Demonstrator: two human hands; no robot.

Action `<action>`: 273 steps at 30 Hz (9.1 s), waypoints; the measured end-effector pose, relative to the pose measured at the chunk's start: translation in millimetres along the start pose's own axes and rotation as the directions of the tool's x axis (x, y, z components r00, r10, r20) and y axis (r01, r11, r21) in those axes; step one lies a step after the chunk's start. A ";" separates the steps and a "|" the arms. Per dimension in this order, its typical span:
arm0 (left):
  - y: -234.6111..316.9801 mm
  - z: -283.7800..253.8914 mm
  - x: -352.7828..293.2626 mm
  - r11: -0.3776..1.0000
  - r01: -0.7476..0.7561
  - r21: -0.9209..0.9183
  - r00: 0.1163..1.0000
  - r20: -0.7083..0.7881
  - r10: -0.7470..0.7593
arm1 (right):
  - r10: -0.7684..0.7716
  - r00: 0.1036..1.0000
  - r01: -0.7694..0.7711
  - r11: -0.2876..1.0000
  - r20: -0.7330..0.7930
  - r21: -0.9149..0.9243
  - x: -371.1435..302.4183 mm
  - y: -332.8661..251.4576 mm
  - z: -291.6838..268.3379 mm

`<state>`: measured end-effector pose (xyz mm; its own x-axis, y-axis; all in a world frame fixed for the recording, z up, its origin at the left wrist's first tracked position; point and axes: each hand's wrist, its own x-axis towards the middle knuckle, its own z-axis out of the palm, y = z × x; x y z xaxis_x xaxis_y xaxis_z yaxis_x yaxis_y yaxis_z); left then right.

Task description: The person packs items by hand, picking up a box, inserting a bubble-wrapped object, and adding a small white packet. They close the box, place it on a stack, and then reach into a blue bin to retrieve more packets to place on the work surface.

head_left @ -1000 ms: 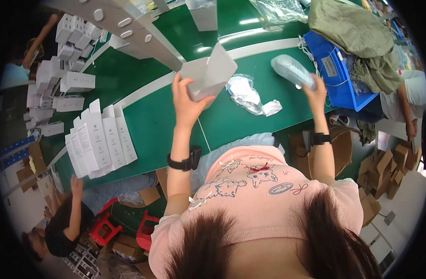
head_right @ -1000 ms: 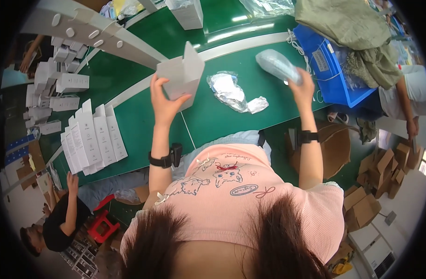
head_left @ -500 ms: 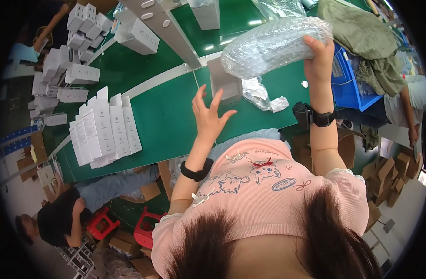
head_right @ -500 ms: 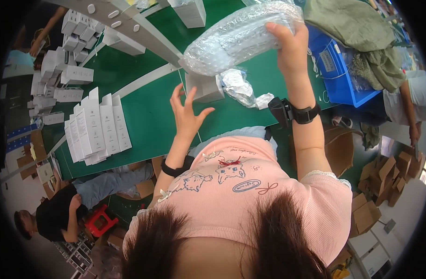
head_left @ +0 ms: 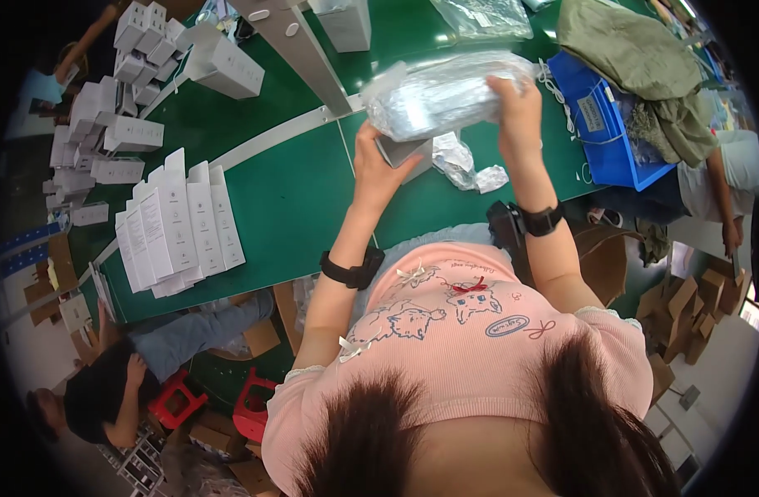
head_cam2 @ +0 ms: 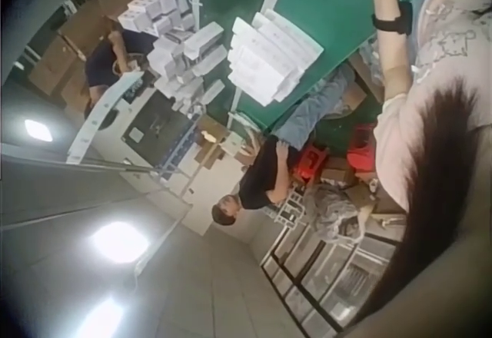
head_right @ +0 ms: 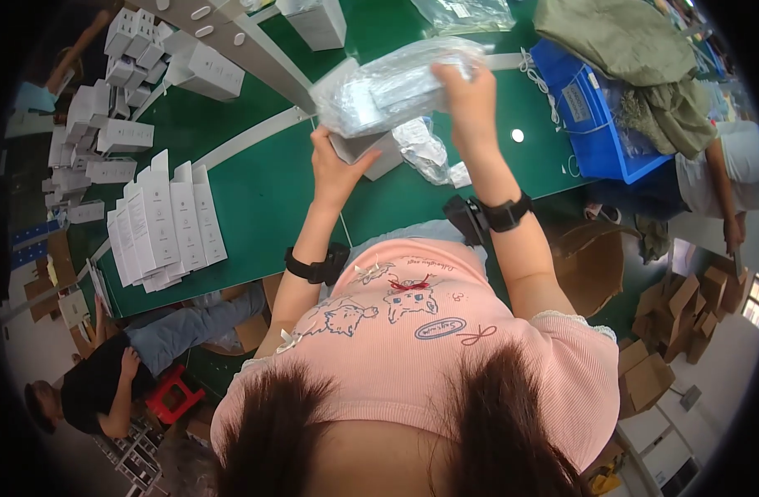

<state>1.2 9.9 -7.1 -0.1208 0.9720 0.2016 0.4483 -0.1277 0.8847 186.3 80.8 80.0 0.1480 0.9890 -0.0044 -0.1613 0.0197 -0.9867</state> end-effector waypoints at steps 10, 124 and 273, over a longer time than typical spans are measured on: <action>-3.1 15.6 3.0 0.975 -0.191 0.115 0.968 -0.145 0.207 | -0.062 0.803 0.589 0.230 0.592 -0.775 -6.9 -30.0 46.2; 250.6 307.6 176.7 0.842 -0.428 -0.327 0.586 0.609 0.534 | -0.449 0.876 0.068 -0.243 0.174 -0.968 161.3 -117.4 -435.9; 35.0 231.4 65.5 0.918 0.161 0.362 0.981 0.047 -0.191 | -0.098 0.976 0.198 0.780 0.197 -0.593 136.7 3.2 -287.6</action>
<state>213.9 114.8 -60.2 -0.1623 0.9867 0.0091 0.7126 0.1108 0.6927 486.6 173.8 29.5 -0.0317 0.9918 0.1239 0.4825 0.1237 -0.8671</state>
